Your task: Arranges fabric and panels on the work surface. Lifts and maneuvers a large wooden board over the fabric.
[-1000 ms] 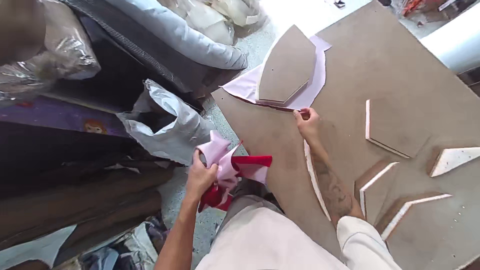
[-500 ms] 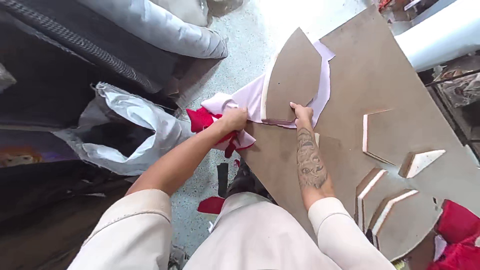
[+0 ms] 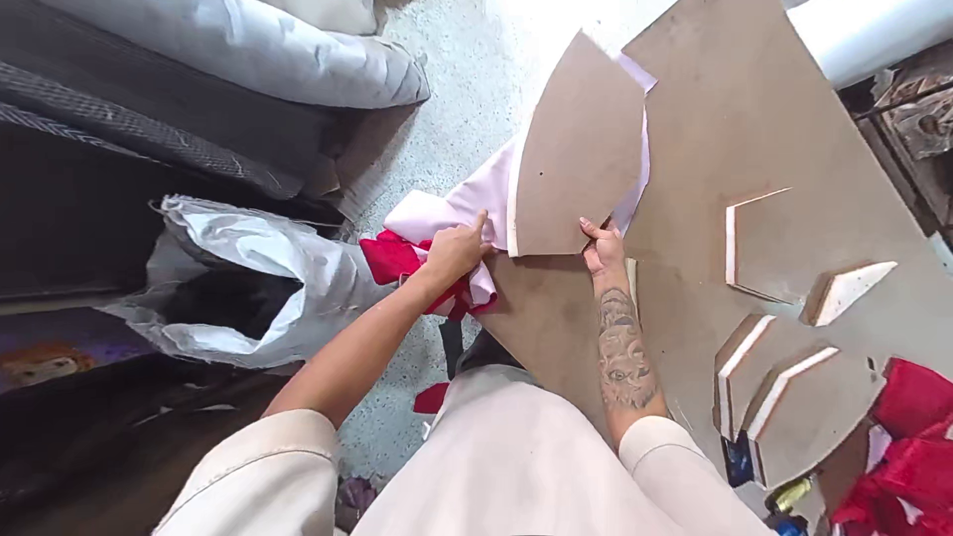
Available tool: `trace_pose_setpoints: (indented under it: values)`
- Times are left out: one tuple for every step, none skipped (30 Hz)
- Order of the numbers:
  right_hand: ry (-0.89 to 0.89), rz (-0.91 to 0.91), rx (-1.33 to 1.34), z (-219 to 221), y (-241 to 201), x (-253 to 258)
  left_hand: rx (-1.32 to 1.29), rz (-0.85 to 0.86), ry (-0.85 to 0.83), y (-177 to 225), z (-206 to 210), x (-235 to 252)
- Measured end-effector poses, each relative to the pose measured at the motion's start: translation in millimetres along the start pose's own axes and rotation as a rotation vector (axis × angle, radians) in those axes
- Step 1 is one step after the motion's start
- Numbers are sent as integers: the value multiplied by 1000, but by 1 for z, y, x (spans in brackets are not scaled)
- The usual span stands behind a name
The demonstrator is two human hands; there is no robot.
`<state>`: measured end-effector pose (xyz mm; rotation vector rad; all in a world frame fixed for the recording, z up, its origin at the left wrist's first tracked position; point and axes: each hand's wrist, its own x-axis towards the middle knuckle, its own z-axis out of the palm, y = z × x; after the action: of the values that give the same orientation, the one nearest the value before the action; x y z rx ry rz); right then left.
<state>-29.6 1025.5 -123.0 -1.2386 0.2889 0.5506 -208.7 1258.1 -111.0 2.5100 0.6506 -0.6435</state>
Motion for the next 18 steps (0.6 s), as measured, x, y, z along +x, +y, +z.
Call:
trace_pose_setpoints:
  values:
    - [-20,-32,30,-8,9,-6,18,1,-4,1,2,2]
    - [-42,-66,53,-14,16,-11,35,7,6,1,5,5]
    - [-74,-96,64,-20,19,-15,56,19,23,0,7,8]
    - [-100,-125,74,-24,20,-20,76,29,34,0,8,10]
    - [-115,-148,75,-27,20,-26,89,32,32,0,9,9]
    - [-124,-170,72,-29,16,-32,100,30,25,1,7,9]
    - [-129,-186,76,-29,11,-38,108,25,18,2,7,10]
    - [-138,-197,90,-28,6,-43,117,18,13,3,6,10]
    - [-153,-203,108,-27,0,-48,125,12,13,3,7,11]
    - [-169,-204,128,-26,-5,-53,136,10,17,4,8,11]
    - [-185,-206,144,-25,-10,-57,137,6,21,4,8,12]
    - [-195,-216,153,-23,-13,-60,136,-2,17,5,7,13]
    - [-199,-227,158,-22,-15,-62,128,-10,13,6,6,13]
    - [-200,-235,160,-22,-16,-63,119,-22,5,6,6,13]
    - [-199,-241,163,-21,-16,-65,102,-35,0,6,5,14]
    - [-196,-244,164,-20,-17,-65,69,-45,-3,4,4,14]
    - [-186,-242,165,-20,-17,-65,10,-54,-2,0,2,14]
    - [-168,-238,162,-19,-19,-66,-73,-59,6,-7,1,12]
